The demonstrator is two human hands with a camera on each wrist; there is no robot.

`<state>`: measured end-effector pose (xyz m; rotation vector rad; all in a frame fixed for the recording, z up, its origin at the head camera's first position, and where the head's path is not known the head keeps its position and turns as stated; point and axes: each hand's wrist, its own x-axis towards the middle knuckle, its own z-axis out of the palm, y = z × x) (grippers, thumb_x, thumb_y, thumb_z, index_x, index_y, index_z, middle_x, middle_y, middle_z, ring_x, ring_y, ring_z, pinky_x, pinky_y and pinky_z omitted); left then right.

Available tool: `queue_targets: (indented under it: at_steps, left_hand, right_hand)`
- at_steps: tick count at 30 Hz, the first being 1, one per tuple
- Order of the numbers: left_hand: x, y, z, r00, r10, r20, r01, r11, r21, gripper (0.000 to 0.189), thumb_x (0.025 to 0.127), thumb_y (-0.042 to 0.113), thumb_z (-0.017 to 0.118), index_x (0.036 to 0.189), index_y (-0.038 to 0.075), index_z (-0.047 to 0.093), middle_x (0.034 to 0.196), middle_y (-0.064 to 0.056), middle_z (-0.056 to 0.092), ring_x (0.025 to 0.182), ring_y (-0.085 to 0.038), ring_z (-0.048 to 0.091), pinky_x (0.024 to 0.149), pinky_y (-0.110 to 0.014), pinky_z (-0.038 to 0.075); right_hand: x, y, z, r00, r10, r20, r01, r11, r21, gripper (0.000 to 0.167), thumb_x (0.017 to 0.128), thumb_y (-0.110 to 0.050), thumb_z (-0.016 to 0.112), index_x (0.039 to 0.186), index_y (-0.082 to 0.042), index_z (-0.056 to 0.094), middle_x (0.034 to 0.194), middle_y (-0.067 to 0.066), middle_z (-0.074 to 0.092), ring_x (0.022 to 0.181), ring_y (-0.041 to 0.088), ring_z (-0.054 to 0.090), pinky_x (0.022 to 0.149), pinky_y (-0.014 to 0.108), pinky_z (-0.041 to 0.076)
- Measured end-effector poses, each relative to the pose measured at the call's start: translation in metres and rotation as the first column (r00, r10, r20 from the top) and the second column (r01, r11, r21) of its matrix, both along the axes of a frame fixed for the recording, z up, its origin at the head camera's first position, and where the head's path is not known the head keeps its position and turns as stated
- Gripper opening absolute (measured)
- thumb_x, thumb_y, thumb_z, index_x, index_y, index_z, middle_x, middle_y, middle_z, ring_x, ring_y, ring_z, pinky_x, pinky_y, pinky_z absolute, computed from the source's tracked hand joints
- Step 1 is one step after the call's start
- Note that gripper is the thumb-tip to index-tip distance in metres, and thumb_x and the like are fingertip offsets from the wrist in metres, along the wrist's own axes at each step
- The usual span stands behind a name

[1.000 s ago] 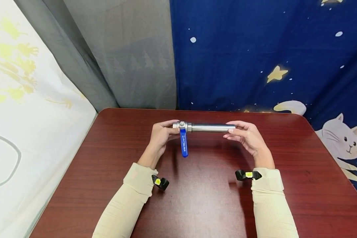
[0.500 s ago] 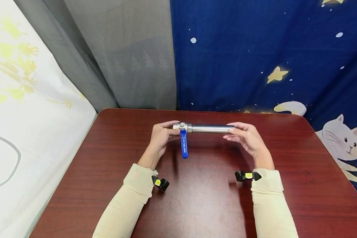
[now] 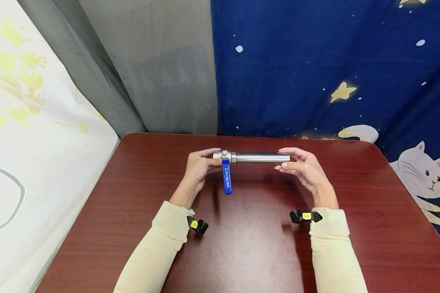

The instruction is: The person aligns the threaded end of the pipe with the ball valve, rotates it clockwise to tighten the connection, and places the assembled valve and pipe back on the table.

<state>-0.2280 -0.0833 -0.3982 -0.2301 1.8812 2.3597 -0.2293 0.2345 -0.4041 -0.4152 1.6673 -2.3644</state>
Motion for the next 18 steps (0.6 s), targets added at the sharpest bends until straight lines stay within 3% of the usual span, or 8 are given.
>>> queue_targets:
  at_steps: [9, 18]
  left_hand:
    - [0.0006, -0.0002, -0.0003, 1.000, 0.002, -0.003, -0.002, 1.000, -0.010, 0.037, 0.081, -0.007, 0.067, 0.118, -0.001, 0.068, 0.119, -0.017, 0.062, 0.083, -0.021, 0.068, 0.077, -0.033, 0.059]
    - [0.0016, -0.0019, -0.0019, 1.000, -0.007, 0.000, 0.007, 1.000, 0.003, 0.038, 0.082, -0.007, 0.067, 0.119, -0.001, 0.068, 0.120, -0.017, 0.061, 0.085, -0.021, 0.068, 0.078, -0.034, 0.059]
  right_hand:
    - [0.0016, 0.0002, -0.0007, 1.000, 0.000, 0.004, 0.000, 1.000, 0.017, 0.038, 0.085, 0.017, 0.059, 0.121, 0.004, 0.062, 0.084, 0.013, 0.059, 0.079, 0.029, 0.073, 0.076, 0.037, 0.059]
    - [0.0016, -0.0016, -0.0004, 1.000, -0.013, 0.003, 0.013, 1.000, -0.006, 0.035, 0.087, 0.014, 0.059, 0.122, 0.009, 0.060, 0.084, 0.014, 0.062, 0.077, 0.028, 0.073, 0.073, 0.036, 0.060]
